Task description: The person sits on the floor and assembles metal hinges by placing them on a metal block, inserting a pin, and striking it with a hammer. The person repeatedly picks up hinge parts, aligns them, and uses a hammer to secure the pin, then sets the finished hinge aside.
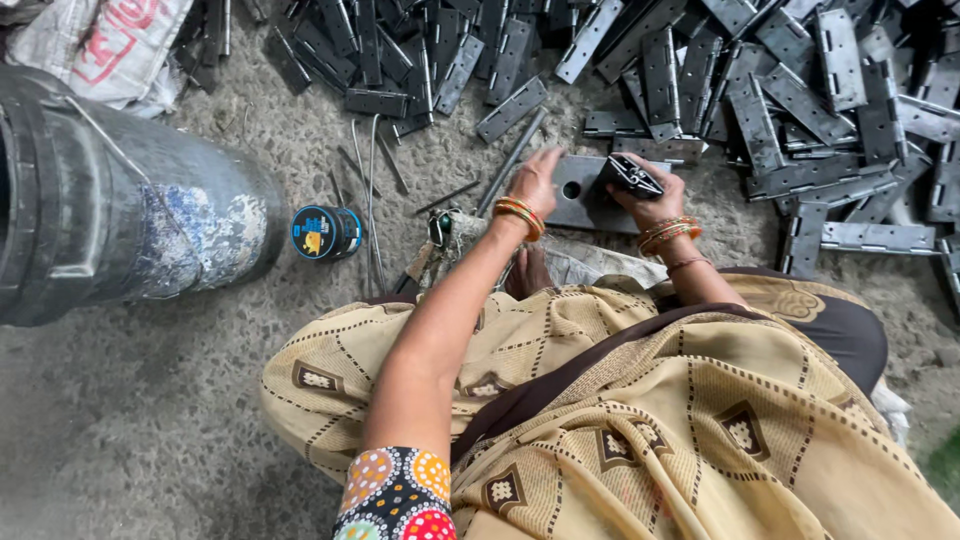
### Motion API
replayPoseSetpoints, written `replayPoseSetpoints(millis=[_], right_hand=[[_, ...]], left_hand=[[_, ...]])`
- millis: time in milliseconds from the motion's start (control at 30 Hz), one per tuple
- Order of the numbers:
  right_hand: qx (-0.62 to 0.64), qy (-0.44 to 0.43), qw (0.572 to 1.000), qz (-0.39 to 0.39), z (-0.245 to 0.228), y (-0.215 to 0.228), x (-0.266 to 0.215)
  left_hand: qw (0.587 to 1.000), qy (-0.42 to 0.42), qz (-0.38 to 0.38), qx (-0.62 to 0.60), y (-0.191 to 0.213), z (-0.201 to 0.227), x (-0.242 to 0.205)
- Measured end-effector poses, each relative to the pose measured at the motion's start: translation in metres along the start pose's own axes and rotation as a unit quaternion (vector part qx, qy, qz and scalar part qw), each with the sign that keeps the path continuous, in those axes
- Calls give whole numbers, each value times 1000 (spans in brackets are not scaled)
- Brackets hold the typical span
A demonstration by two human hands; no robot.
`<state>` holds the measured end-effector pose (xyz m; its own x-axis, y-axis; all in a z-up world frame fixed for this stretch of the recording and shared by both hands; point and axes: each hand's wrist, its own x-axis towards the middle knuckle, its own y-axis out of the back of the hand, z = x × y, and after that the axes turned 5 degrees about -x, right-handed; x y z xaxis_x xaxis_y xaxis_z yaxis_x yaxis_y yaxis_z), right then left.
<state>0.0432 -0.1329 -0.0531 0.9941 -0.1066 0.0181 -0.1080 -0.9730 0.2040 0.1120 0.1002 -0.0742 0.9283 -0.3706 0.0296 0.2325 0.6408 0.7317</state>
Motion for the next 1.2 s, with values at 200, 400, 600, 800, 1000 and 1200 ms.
replayPoseSetpoints(millis=[200,400,600,800,1000,1200], right_hand=[[-2,5,1000,24,-3,-3,1],[-11,-3,1000,12,-12,-8,-4],[-16,8,999,28,-11,-10,-6],[-59,35,997,32,-10,-14,-3],[-38,12,999,35,-8,-20,-5],[-57,0,998,15,-19,-15,0]], left_hand=[[956,271,-3,112,37,-107,-4],[949,255,-36,181,10,-123,6],[949,272,-14,155,38,-83,-4],[970,210,35,117,56,-37,-8],[968,-26,223,-113,117,96,-11],[776,-331,437,-313,261,261,-21]])
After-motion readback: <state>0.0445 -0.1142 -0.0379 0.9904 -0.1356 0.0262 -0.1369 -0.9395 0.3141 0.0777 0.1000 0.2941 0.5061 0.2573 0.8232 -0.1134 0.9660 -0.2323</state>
